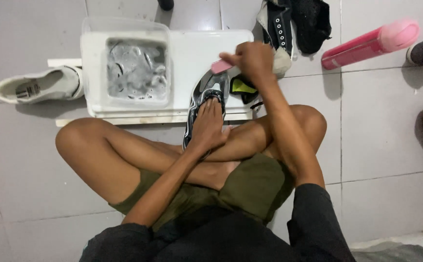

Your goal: A person cleans the upper part of a sneaker by scrubbing it with a small brush and soapy water while sitting on the floor.

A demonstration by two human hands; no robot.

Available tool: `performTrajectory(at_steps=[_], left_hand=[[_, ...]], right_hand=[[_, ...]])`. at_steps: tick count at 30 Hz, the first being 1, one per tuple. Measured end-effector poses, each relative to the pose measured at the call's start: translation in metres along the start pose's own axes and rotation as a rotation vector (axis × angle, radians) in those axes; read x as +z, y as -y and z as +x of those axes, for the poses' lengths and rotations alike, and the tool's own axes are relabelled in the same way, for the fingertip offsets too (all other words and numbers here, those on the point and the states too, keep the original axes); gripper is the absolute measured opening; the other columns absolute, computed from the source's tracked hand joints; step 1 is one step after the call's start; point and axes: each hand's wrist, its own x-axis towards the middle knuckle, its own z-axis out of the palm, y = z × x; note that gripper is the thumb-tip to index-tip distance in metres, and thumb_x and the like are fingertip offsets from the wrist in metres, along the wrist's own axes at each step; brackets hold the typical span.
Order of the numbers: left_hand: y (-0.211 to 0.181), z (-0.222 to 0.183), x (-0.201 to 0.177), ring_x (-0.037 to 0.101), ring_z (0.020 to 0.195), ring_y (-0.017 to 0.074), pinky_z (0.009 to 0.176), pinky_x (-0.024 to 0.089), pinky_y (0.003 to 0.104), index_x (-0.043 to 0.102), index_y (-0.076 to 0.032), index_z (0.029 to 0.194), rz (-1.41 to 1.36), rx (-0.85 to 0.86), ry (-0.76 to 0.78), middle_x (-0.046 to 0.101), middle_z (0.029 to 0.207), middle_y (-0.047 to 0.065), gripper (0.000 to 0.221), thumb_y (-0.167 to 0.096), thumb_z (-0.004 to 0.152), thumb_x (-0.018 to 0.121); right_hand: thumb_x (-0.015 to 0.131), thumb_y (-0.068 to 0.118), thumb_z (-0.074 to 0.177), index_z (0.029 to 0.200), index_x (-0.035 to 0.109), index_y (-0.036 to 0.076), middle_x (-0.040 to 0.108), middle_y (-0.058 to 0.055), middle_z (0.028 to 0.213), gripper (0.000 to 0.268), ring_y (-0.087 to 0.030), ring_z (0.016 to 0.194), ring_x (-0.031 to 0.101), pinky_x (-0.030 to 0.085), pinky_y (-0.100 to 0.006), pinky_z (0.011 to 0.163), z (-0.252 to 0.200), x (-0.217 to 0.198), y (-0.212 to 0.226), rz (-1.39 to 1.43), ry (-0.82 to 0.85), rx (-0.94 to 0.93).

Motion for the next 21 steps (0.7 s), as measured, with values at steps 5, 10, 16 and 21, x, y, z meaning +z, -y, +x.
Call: performTrajectory(at_steps=[5, 10, 16, 21], left_hand=[[-0.003, 0.005, -0.008, 0.039, 0.141, 0.0485, 0.122, 0.018, 0.053, 0.036, 0.016, 0.141, 0.036, 0.003, -0.007, 0.043, 0.146, 0.040, 0.090, -0.044, 0.084, 0.072], [0.005, 0.001, 0.004, 0.034, 0.145, 0.0495, 0.123, 0.014, 0.053, 0.035, 0.018, 0.144, -0.026, 0.000, 0.055, 0.037, 0.151, 0.041, 0.088, -0.039, 0.087, 0.070], [0.002, 0.000, -0.004, 0.039, 0.141, 0.0504, 0.122, 0.017, 0.055, 0.038, 0.017, 0.140, -0.023, 0.012, 0.017, 0.043, 0.145, 0.041, 0.094, -0.046, 0.080, 0.075], [0.006, 0.002, -0.007, 0.052, 0.124, 0.0499, 0.107, 0.032, 0.057, 0.055, 0.009, 0.123, -0.013, 0.038, -0.034, 0.057, 0.126, 0.035, 0.075, -0.046, 0.074, 0.072]], right_hand=[[0.072, 0.064, 0.083, 0.106, 0.082, 0.025, 0.079, -0.011, 0.095, 0.046, -0.042, 0.098, 0.071, 0.054, -0.049, 0.086, -0.029, 0.016, 0.070, -0.086, 0.052, -0.136], [0.069, 0.055, 0.091, 0.088, 0.082, 0.010, 0.077, -0.017, 0.084, 0.046, -0.047, 0.088, 0.071, 0.055, -0.051, 0.080, -0.059, -0.046, 0.082, 0.008, 0.067, -0.101], [0.072, 0.075, 0.082, 0.095, 0.083, 0.020, 0.077, -0.013, 0.084, 0.057, -0.042, 0.092, 0.072, 0.056, -0.049, 0.081, -0.025, -0.002, 0.049, -0.035, 0.010, -0.041], [0.070, 0.056, 0.088, 0.079, 0.080, 0.018, 0.074, -0.009, 0.073, 0.040, -0.039, 0.077, 0.071, 0.050, -0.048, 0.074, -0.056, -0.027, 0.102, -0.068, 0.007, -0.313]])
